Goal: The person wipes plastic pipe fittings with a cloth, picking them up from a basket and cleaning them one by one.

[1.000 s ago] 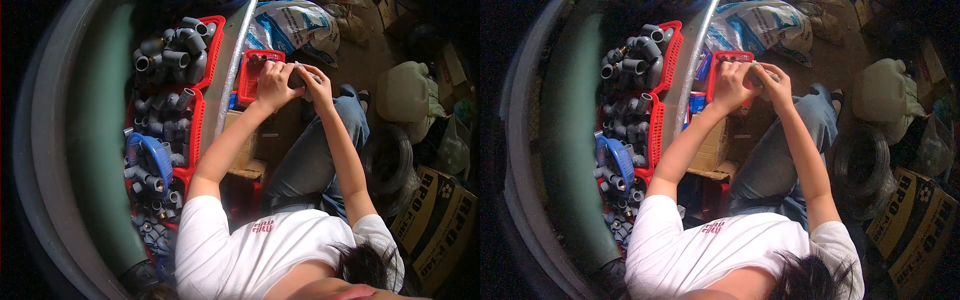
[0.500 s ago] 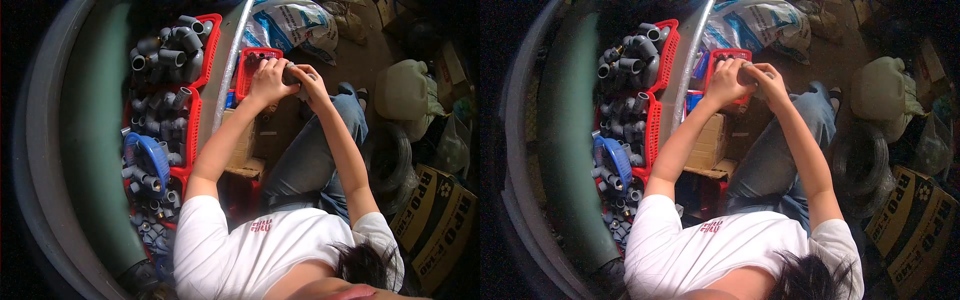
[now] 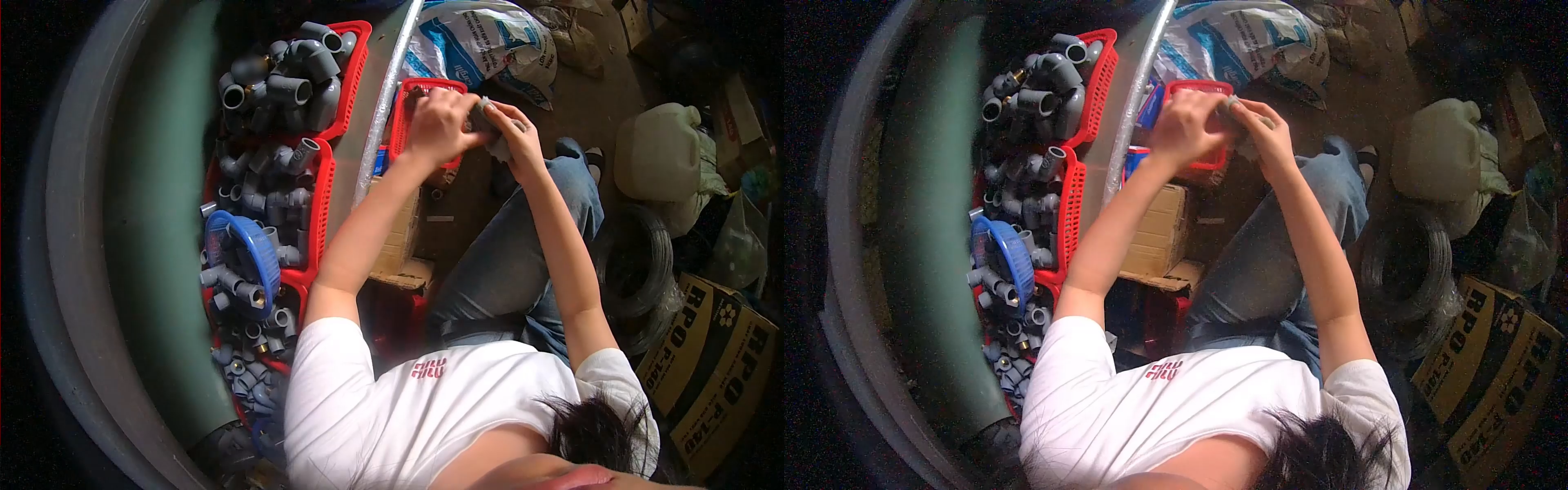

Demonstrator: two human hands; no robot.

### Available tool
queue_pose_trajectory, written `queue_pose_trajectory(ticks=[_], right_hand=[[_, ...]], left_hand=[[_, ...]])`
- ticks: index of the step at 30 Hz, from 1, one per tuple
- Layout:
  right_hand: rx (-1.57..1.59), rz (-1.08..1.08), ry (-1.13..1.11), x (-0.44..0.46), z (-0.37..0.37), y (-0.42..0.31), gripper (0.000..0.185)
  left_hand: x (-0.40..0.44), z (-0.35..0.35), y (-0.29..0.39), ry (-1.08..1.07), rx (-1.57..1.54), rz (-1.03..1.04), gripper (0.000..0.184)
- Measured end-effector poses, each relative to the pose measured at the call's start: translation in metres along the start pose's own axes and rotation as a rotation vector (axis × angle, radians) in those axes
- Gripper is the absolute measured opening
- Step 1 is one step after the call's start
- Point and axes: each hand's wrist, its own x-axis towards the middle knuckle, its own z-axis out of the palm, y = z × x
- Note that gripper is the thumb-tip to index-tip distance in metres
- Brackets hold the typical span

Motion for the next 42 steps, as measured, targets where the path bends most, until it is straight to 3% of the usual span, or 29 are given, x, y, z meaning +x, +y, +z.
queue_pose_trajectory(ticks=[8,12,19,25,28,36,38,41,42], right_hand=[[-0.051,-0.025,-0.074,-0.002,0.003,0.000,0.039],[-0.129,-0.110,-0.038,-0.002,0.002,-0.001,0.038],[-0.139,-0.090,-0.010,0.000,0.004,0.000,0.036],[0.304,0.111,0.036,0.003,-0.001,-0.005,0.034],[0.324,0.100,-0.020,0.003,-0.002,-0.007,0.036],[-0.031,-0.011,-0.020,0.003,0.000,-0.003,0.036],[-0.024,-0.044,0.017,0.005,0.001,0.001,0.035],[0.008,-0.122,0.095,0.005,0.004,-0.002,0.034],[-0.056,-0.165,0.072,0.005,0.005,-0.002,0.034]], left_hand=[[0.003,-0.001,-0.004,0.084,0.056,-0.134,0.052],[-0.001,-0.001,0.006,0.043,0.066,0.073,0.053],[-0.001,0.004,0.005,0.048,0.032,0.019,0.057],[0.006,0.001,0.008,0.147,-0.125,0.075,0.062],[0.007,-0.004,0.007,0.129,-0.118,0.070,0.061],[0.003,0.007,-0.009,0.096,0.047,-0.023,0.063],[0.001,0.005,-0.001,0.041,0.041,-0.013,0.062],[-0.001,0.006,0.009,0.069,0.084,0.186,0.059],[-0.001,0.006,0.008,0.073,0.073,0.131,0.058]])
